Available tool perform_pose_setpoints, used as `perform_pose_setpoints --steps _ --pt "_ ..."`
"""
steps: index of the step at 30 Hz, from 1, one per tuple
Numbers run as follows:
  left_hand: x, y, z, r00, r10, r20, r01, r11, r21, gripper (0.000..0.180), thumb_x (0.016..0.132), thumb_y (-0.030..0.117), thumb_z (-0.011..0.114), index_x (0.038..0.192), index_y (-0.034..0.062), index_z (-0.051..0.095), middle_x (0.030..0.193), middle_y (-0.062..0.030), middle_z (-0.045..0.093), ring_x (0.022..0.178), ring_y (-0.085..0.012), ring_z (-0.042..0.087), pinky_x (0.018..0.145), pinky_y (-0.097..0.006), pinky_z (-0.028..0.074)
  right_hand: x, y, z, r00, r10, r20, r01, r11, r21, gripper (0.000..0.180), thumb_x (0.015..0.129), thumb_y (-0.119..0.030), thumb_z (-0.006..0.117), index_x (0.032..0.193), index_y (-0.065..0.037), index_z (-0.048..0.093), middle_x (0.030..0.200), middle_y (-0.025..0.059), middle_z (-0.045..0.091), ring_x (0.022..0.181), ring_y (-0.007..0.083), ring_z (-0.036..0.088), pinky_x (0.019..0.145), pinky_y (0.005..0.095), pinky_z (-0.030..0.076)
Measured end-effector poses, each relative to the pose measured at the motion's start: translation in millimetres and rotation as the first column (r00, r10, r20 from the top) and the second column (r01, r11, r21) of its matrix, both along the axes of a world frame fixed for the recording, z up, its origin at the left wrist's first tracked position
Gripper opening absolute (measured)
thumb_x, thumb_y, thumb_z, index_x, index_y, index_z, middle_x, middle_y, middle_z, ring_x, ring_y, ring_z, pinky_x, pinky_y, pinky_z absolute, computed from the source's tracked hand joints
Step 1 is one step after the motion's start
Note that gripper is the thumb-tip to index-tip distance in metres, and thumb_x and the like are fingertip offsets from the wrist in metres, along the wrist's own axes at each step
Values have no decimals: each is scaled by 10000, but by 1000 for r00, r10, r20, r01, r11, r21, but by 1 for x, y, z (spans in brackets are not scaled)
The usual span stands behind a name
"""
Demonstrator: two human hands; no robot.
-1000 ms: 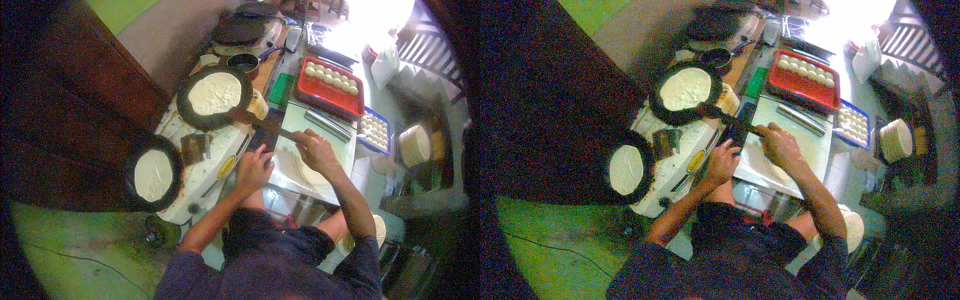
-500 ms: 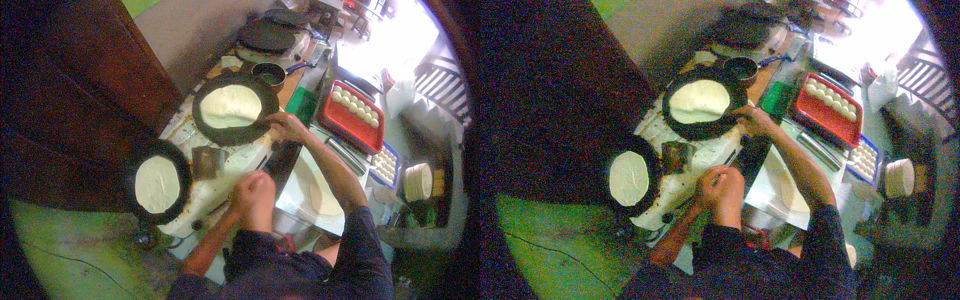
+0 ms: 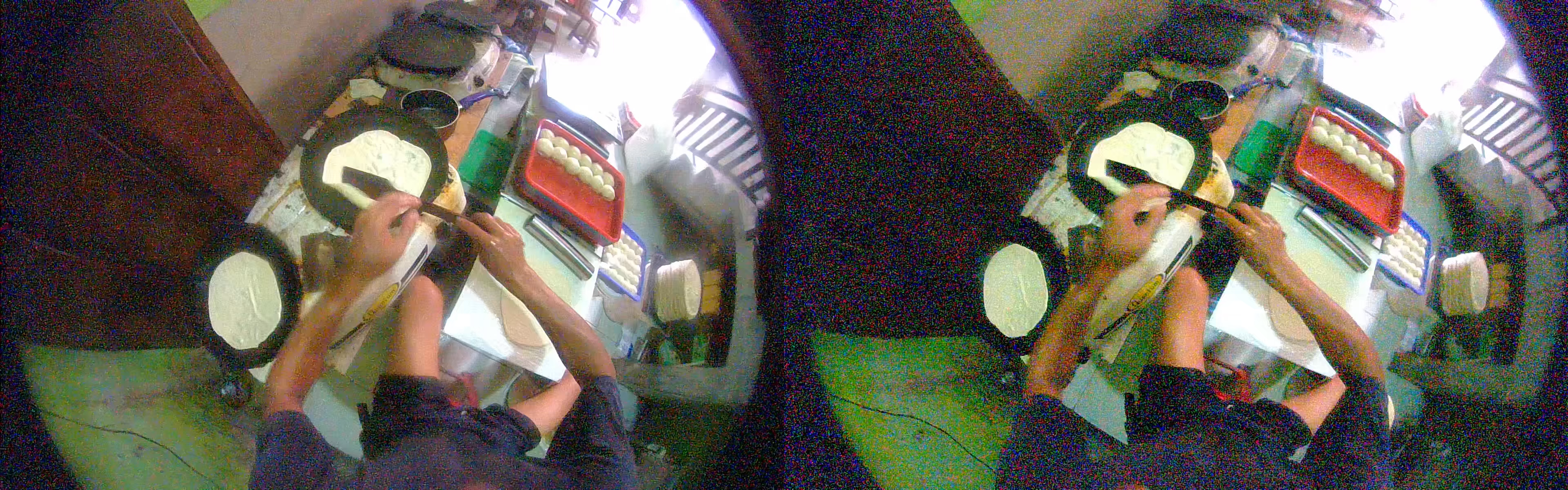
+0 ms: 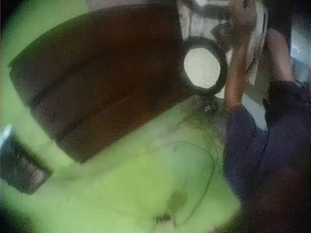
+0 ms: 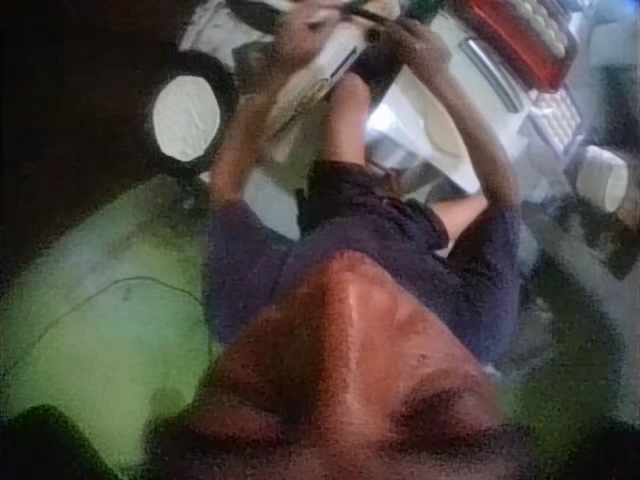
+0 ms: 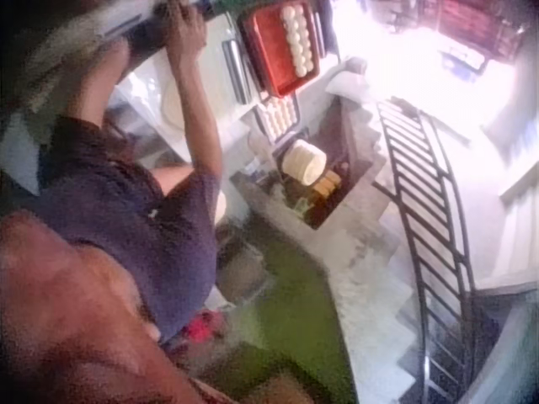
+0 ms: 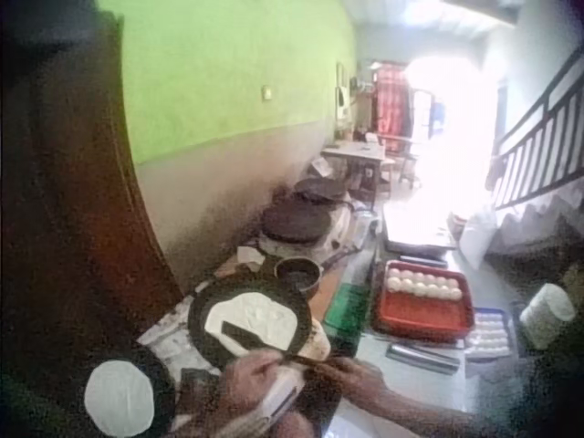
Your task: The person uses a rolling pin to flatten dough balls on a board, places them onto a heated flat-top stove by hand, and flips them using a wooden spatula before stacking the cooked flatbreads onto a plate.
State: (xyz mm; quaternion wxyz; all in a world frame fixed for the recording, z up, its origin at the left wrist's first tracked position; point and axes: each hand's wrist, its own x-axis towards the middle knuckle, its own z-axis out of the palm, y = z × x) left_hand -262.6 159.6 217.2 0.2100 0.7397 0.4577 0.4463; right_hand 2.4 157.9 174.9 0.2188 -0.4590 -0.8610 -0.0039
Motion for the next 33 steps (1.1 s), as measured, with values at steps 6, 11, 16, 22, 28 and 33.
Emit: perform_pose_setpoints --steps 6,11,16,22,28,33 --pt "-32 93 -18 813 116 -571 -273 941 -197 706 867 443 652 1332 -60 482 1353 -239 516 1290 -379 463 1101 -460 342 84 -50 35 965 -249 -81 215 931 -294 297 854 -38 629 1139 -106 678 967 130 668 874 331 658 778 399 528" --pt "-70 151 -78 338 -113 -934 -265 941 -210 887 733 613 720 1401 88 466 1516 -173 366 1412 -428 283 1068 -729 194 117 -28 57 971 -232 -53 212 945 -249 267 849 -121 646 1107 -75 694 905 180 655 863 372 642 790 459 514" --pt "-81 190 -50 71 -203 -977 72 978 -198 524 936 540 490 1406 308 498 1485 -102 442 1415 -423 294 1038 -796 40 120 1 72 988 -150 29 152 935 -322 267 858 -130 636 1114 -79 692 901 174 656 871 369 645 800 446 518" --pt "-68 185 -53 489 -581 -651 267 810 -522 720 882 60 518 1521 307 297 1377 -58 574 1357 -360 430 1171 -553 185 110 7 46 995 -94 -24 75 899 -431 293 867 -90 628 1157 -75 669 1023 163 665 980 343 635 877 432 511" --pt "-63 164 -13 843 -101 -528 151 987 53 781 812 -123 448 1502 229 349 1453 -39 504 1381 -265 413 1153 -525 266 -35 87 -16 972 96 -213 -162 934 -320 309 879 -86 600 1185 -98 639 1108 164 635 1042 370 613 901 446 506" --pt "-27 110 56 997 -33 -76 50 969 241 521 913 -27 453 1406 138 487 1394 -34 563 1266 -220 552 1055 -413 431 -36 79 -13 964 37 -264 -120 945 -306 385 911 -107 550 1294 -152 557 1168 185 622 1048 395 613 897 463 513"
